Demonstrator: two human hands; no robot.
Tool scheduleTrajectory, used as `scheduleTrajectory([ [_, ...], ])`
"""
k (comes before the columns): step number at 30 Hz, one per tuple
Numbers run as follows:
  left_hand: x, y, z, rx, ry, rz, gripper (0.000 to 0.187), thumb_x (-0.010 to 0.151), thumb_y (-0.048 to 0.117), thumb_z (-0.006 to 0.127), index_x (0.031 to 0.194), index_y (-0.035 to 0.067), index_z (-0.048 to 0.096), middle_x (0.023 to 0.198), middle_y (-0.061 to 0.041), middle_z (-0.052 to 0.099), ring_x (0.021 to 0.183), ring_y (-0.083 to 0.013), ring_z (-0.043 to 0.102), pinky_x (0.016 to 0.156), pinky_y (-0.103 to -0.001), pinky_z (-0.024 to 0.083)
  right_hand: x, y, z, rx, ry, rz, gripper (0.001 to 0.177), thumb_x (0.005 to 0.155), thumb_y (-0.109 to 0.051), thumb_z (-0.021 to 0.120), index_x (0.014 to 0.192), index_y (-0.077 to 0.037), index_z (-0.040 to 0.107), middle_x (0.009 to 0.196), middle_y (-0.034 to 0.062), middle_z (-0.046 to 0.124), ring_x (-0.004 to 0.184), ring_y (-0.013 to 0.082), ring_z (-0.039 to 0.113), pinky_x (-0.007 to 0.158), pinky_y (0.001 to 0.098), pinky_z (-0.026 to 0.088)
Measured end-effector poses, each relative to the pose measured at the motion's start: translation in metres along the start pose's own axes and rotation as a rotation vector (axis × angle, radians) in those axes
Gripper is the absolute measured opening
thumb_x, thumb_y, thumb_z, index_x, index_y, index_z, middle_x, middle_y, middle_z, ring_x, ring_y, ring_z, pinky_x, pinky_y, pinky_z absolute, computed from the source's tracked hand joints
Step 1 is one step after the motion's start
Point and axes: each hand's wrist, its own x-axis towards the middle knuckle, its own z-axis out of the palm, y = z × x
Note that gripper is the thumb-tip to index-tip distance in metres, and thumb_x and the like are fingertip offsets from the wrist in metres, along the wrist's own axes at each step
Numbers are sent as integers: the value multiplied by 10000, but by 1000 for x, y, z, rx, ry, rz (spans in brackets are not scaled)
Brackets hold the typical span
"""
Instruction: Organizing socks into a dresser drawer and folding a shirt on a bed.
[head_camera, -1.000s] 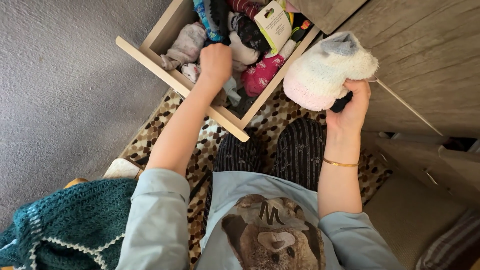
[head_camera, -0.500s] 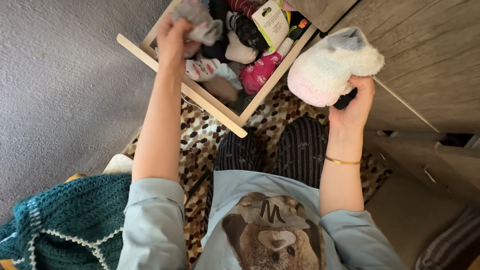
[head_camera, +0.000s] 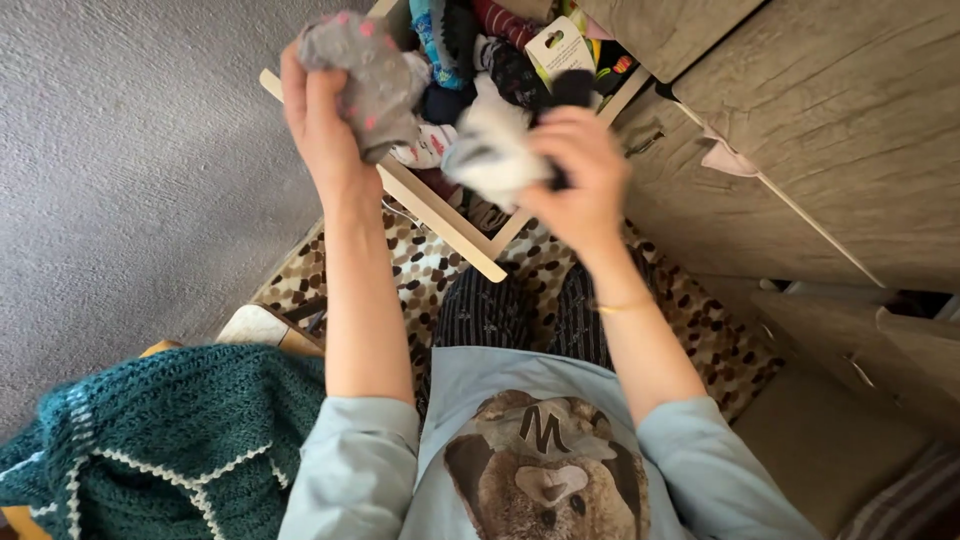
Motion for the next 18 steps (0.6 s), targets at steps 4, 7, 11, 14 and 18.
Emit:
scheduleTrajectory([
  [4,-12,-7,0,186,74,99,217,1006,86,531,1195,106,634,1123,-7,675,1100,-153,649,1027,-369,564,3,8,58,-136,-276,-87,311,846,-253,810,1121,-129,734,1260,75,702,1331,300,567,1169,528,454],
  [7,-14,-23,-5,389,115,79,143,1017,80,527,1115,109,628,1082,-9,681,1054,-140,656,998,-365,573,-7,20,79,-402,-430,-179,453,856,-289,734,1267,-98,725,1350,171,672,1351,315,496,1056,733,241],
  [11,-22,-46,-2,493,-22,-3,190,986,13,489,1101,83,624,1010,-34,658,916,-129,603,847,-296,509,-16,38,64,-128,-640,49,511,951,-323,670,1403,-92,611,1478,150,585,1402,276,464,1144,731,184],
  [14,-22,-55,5,364,-74,10,196,995,-12,450,1090,51,609,980,-47,670,892,-120,602,816,-258,492,-41,91,67,-42,-539,236,237,1067,-356,631,1269,-237,664,1372,-28,634,1281,135,528,1155,509,299],
  [18,-19,-68,9,206,5,23,220,1012,14,413,1078,27,622,914,-35,663,826,-97,579,755,-232,478,3,97,55,-252,35,292,602,1013,-347,790,1482,-83,521,1479,118,582,1412,323,560,1239,482,437],
])
